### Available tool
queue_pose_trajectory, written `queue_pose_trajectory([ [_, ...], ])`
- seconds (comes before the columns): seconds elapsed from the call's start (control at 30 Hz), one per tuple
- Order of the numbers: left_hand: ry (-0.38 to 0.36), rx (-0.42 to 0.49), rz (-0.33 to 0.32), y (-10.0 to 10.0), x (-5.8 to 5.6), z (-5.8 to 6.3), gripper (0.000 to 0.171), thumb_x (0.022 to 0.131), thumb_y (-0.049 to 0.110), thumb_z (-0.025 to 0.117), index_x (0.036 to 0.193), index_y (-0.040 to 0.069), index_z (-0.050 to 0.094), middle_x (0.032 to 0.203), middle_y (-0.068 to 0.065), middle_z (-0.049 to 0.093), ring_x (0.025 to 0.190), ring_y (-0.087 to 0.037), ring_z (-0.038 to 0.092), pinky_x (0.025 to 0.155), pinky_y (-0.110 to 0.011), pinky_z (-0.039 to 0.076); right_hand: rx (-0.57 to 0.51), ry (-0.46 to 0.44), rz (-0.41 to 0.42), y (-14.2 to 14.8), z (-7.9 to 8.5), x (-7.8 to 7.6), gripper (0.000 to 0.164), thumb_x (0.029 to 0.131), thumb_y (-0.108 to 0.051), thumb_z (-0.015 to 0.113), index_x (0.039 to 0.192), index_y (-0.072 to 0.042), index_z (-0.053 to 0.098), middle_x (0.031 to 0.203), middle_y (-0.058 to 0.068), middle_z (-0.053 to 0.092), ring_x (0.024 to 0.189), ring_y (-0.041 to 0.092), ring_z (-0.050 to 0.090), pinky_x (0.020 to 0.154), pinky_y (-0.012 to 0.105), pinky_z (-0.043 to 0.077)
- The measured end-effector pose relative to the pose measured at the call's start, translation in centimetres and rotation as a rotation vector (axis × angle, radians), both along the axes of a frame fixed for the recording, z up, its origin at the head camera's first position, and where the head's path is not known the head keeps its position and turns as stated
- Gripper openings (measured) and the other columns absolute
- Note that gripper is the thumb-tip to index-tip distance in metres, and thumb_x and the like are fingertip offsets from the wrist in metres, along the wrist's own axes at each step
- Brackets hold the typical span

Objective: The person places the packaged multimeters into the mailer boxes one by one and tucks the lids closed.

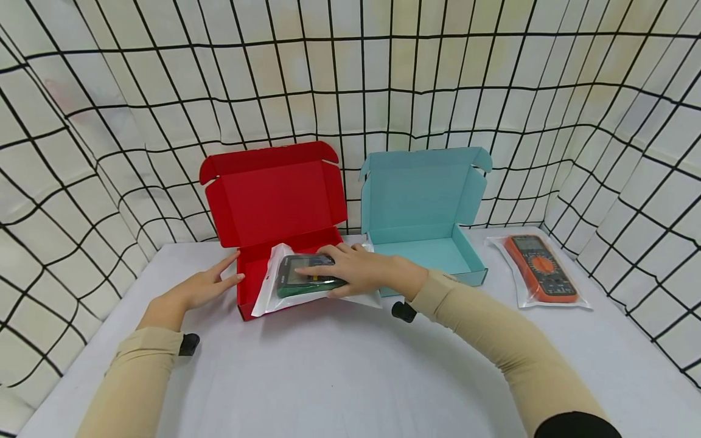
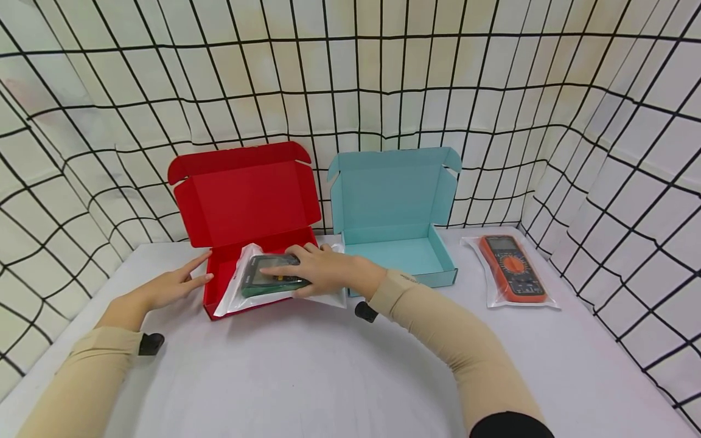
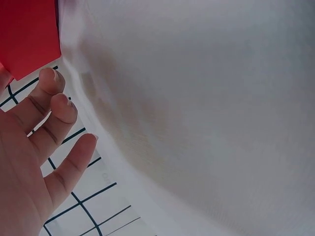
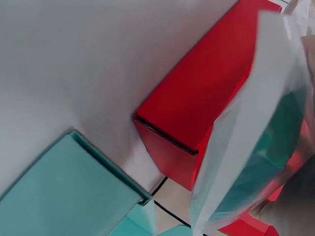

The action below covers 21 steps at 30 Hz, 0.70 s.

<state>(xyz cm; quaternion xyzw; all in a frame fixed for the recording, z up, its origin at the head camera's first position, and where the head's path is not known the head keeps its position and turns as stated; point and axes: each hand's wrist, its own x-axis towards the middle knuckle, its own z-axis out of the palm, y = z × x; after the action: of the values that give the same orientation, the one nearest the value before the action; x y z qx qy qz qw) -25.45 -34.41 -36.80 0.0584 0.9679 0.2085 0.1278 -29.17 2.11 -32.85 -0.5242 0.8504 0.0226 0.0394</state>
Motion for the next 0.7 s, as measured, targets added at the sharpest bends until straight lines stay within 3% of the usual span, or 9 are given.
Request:
queue_pose_trajectory([
  [0.1, -0.002, 0.0, 0.002, 0.0, 0.0, 0.0, 0.087, 0.104, 0.058, 0.043, 0.163, 0.005, 0.007, 0.14, -0.044, 0.044, 0.125, -0.059, 0.048, 0.097, -0.073, 0.042, 0.012, -0.004, -0.001, -0.6, 0.2, -0.4, 0.078, 0.099, -0.044, 0.064, 0.164, -0.04, 0.021, 0.158, 0.007, 0.033, 0.137, 0.025, 0.039, 0.109, 0.052, 0.04],
  [0.37, -0.013, 0.023, 0.016, 0.0, 0.1, 0.0, 0.09, 0.102, 0.061, 0.044, 0.164, 0.007, 0.006, 0.154, -0.043, 0.025, 0.135, -0.064, 0.031, 0.1, -0.076, 0.038, 0.02, -0.012, -0.011, -2.1, 0.3, -1.4, 0.08, 0.097, -0.042, 0.067, 0.163, -0.042, 0.021, 0.157, 0.007, 0.034, 0.137, 0.022, 0.036, 0.109, 0.05, 0.04],
  [0.7, -0.007, 0.025, 0.001, -0.1, 0.1, 0.0, 0.089, 0.103, 0.06, 0.043, 0.163, 0.007, 0.007, 0.144, -0.044, 0.04, 0.128, -0.059, 0.045, 0.097, -0.074, 0.041, 0.061, 0.037, -0.018, -3.4, 0.6, -1.9, 0.081, 0.097, -0.042, 0.068, 0.163, -0.041, 0.021, 0.157, 0.007, 0.035, 0.14, 0.022, 0.034, 0.111, 0.049, 0.038],
])
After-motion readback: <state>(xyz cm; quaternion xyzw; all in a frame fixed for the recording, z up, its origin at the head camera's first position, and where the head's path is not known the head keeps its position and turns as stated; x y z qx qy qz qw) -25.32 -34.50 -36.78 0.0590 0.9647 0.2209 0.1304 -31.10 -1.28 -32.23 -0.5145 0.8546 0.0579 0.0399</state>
